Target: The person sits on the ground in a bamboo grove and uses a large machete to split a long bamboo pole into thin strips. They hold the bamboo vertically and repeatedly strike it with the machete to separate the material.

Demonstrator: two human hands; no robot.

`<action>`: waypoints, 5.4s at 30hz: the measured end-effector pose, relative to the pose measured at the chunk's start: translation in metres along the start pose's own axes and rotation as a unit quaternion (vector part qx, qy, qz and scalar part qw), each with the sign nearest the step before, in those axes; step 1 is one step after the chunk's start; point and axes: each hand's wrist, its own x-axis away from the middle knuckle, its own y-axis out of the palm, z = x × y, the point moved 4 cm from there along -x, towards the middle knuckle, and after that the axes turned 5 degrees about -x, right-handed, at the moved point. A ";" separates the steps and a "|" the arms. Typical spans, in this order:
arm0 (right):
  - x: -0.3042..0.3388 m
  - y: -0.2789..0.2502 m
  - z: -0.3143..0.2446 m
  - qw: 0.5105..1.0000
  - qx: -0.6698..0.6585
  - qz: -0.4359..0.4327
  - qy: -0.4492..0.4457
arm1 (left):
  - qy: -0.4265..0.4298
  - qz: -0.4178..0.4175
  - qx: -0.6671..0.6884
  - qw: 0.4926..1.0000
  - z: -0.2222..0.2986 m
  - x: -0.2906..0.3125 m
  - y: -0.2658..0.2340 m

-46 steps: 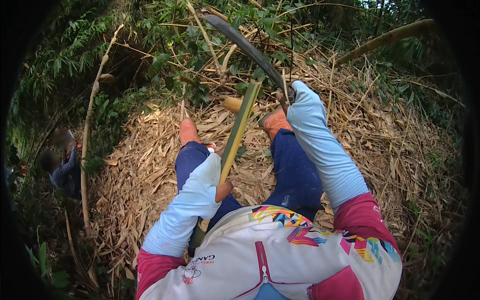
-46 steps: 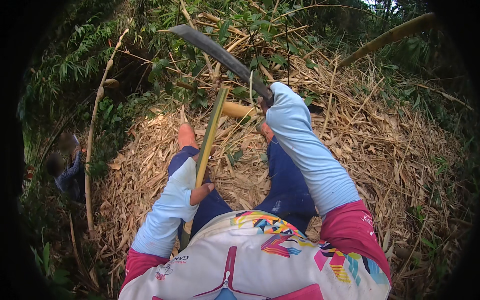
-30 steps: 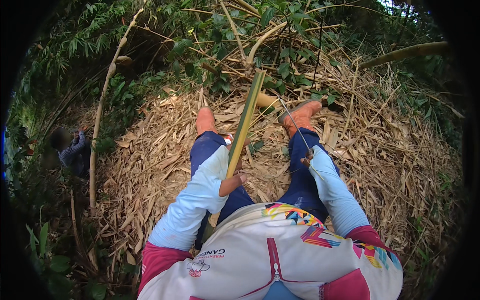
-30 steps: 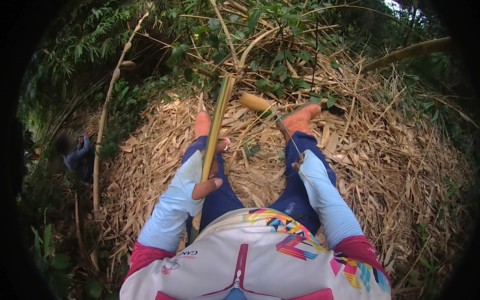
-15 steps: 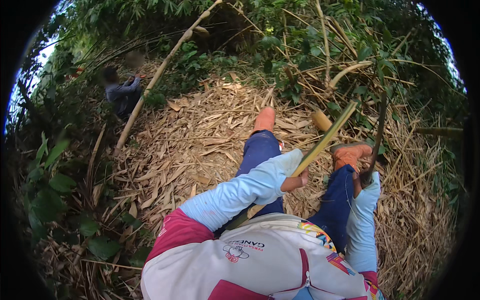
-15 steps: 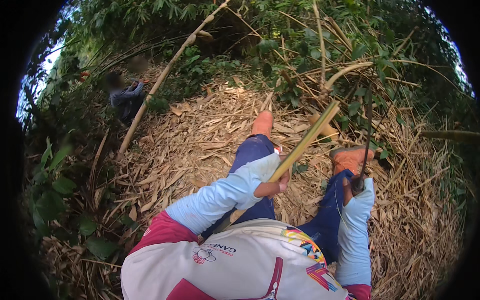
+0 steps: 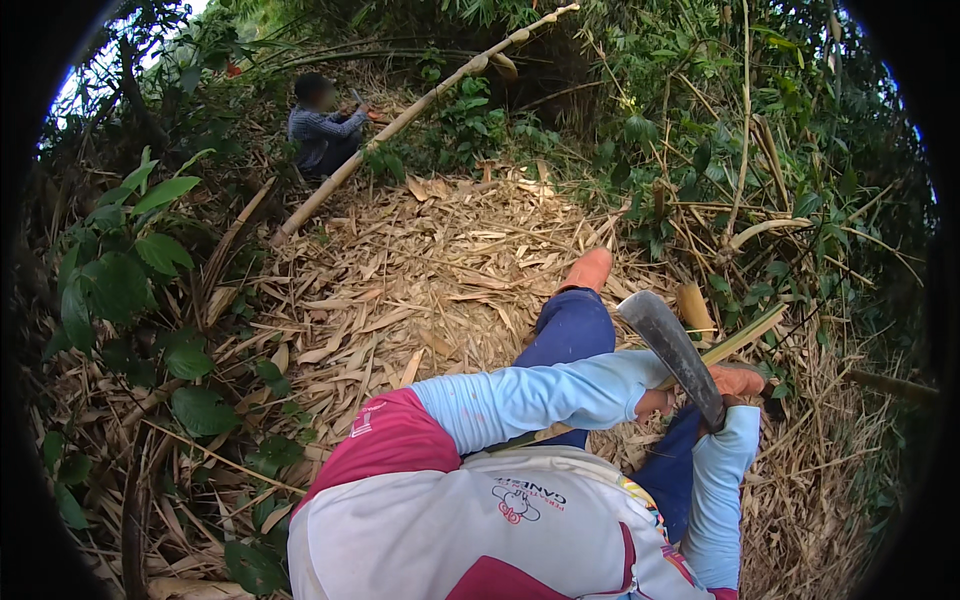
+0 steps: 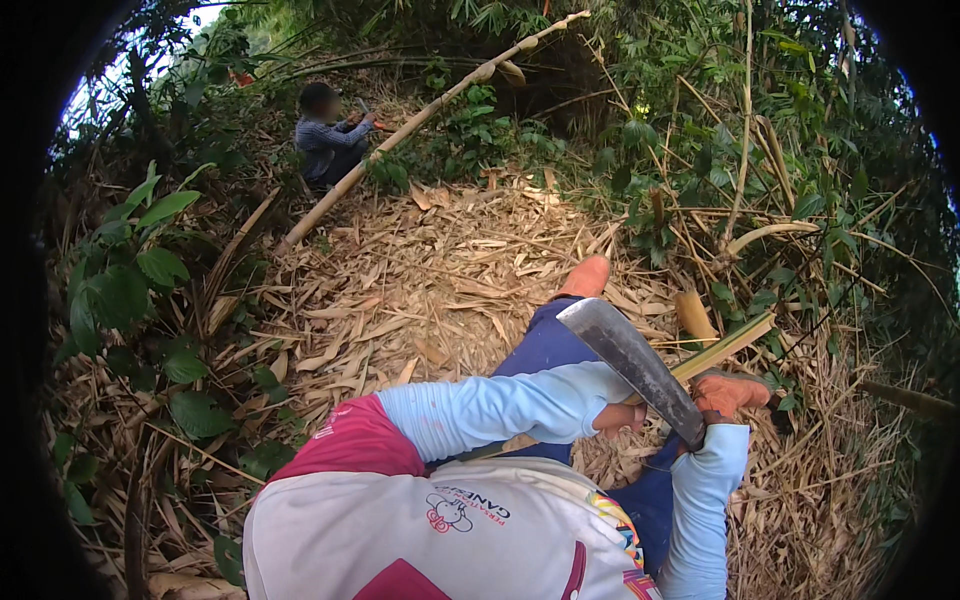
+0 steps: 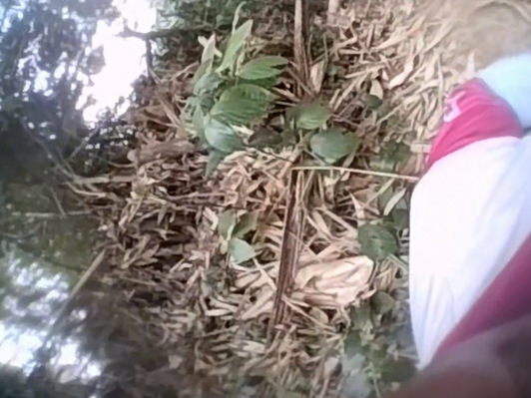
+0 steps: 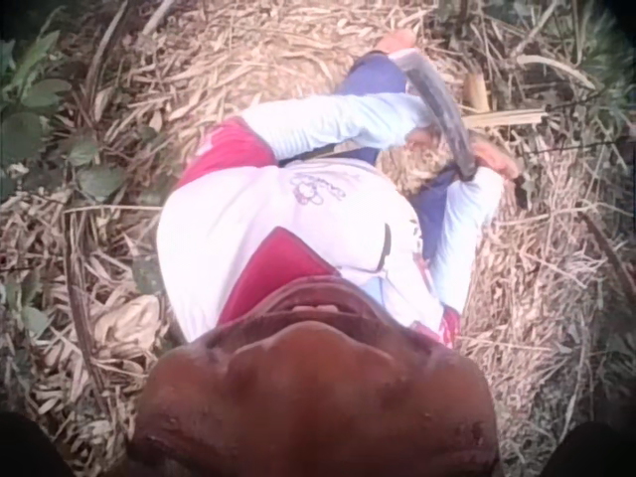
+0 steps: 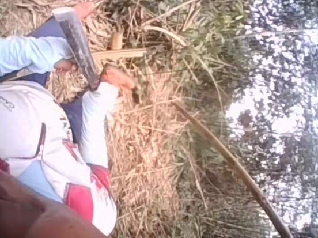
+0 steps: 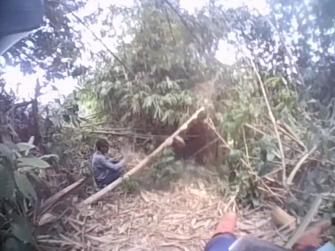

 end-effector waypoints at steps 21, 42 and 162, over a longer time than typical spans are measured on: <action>-0.039 -0.170 0.138 0.984 0.020 0.166 0.067 | 0.048 0.004 0.136 0.990 -0.011 -0.015 0.024; 0.082 0.043 0.114 0.943 0.029 -0.136 0.302 | 0.279 0.114 0.379 0.875 0.050 0.046 -0.137; 0.010 -0.008 -0.117 0.997 0.023 -0.049 -0.049 | 0.262 0.272 0.217 0.900 0.064 0.083 -0.108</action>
